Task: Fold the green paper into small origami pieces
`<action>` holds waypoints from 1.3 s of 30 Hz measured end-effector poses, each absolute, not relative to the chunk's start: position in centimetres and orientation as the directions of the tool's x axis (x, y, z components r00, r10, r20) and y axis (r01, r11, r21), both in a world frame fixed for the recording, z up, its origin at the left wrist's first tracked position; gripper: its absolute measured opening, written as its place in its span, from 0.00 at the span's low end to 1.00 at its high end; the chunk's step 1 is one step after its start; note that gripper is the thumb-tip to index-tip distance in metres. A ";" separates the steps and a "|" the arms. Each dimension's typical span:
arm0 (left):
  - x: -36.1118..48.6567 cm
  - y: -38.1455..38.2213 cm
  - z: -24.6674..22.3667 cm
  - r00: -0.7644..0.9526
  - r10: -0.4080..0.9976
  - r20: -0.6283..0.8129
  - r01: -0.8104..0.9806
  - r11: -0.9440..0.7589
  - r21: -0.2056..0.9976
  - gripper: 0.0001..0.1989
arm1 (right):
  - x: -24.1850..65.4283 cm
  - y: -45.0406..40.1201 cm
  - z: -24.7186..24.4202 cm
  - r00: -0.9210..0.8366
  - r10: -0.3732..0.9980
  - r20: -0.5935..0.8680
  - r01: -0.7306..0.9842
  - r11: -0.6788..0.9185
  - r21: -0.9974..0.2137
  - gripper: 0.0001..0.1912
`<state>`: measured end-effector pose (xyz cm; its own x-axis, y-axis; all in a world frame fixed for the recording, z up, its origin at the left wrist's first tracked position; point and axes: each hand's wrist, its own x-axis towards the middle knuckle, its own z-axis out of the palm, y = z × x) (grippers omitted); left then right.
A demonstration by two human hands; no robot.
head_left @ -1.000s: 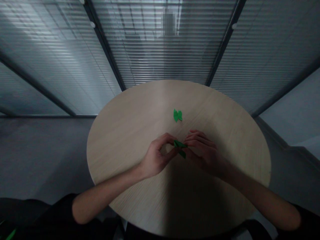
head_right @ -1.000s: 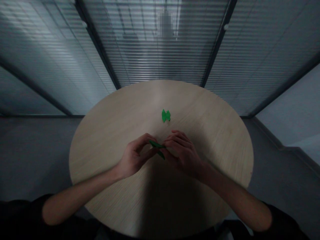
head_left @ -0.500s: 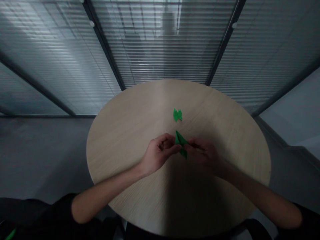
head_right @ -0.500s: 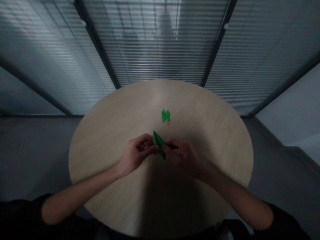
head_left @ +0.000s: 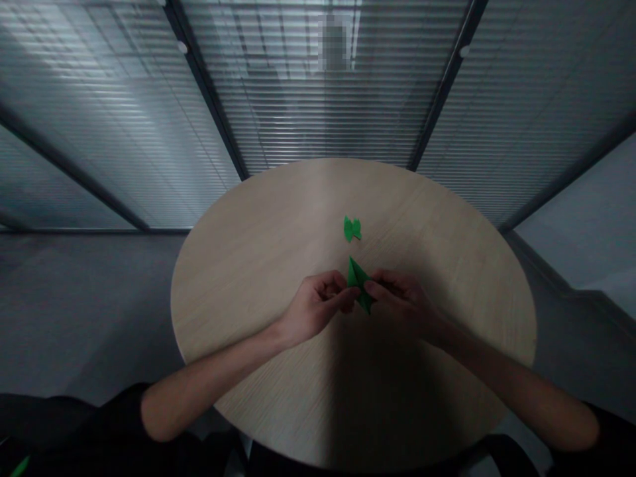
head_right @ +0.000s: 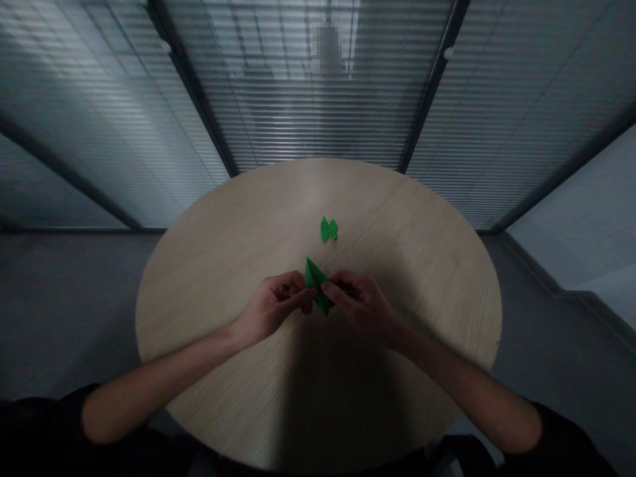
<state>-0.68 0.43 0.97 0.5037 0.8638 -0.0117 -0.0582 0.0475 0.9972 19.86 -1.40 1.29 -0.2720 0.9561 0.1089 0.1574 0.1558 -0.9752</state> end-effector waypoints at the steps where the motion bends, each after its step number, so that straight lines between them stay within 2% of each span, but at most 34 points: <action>1: -0.7 0.4 1.0 0.518 0.855 -0.024 -0.062 0.065 0.996 0.22 | 19.9 -1.4 1.3 -0.282 0.954 0.107 0.164 0.157 -0.974 0.16; 4: -0.6 0.4 1.0 0.567 0.822 -0.047 -0.046 0.089 0.995 0.23 | 20.0 -1.3 1.3 -0.288 0.950 0.118 0.166 0.171 -0.971 0.15; 12: -0.4 0.0 0.4 0.599 0.799 -0.040 0.078 -0.008 0.997 0.20 | 19.5 -1.2 0.7 -0.246 0.964 0.097 0.107 0.126 -0.986 0.16; 17: -0.3 -0.2 0.5 0.594 0.803 -0.049 0.082 0.000 0.997 0.21 | 19.6 -1.0 0.9 -0.212 0.964 0.162 0.124 0.191 -0.974 0.16; 22: -0.2 -0.1 0.6 0.621 0.781 -0.065 0.073 0.025 0.997 0.23 | 19.5 -1.0 0.9 -0.259 0.948 0.184 0.076 0.210 -0.975 0.16; 27: -0.3 0.0 0.3 0.644 0.762 -0.073 0.046 0.056 0.997 0.24 | 19.4 -1.2 1.2 -0.254 0.954 0.156 0.102 0.187 -0.977 0.17; 32: -0.3 -0.4 0.3 0.701 0.709 -0.078 0.049 0.061 0.997 0.23 | 19.2 -1.4 1.4 -0.295 0.955 0.029 0.083 0.056 -0.995 0.15; 36: -0.3 -0.6 0.1 0.729 0.677 -0.101 0.057 0.088 0.995 0.24 | 19.2 -1.5 1.3 -0.233 0.972 0.009 0.123 0.039 -0.992 0.15; 39: -0.3 -0.7 -0.1 0.741 0.663 -0.103 0.073 0.073 0.995 0.24 | 19.2 -1.4 1.4 -0.203 0.979 -0.004 0.088 0.014 -0.996 0.14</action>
<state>-0.34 -0.65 -0.13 0.7414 0.6631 -0.1029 0.0726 0.0732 0.9947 19.20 -1.44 1.44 -0.2031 0.9792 -0.0038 0.0877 0.0144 -0.9960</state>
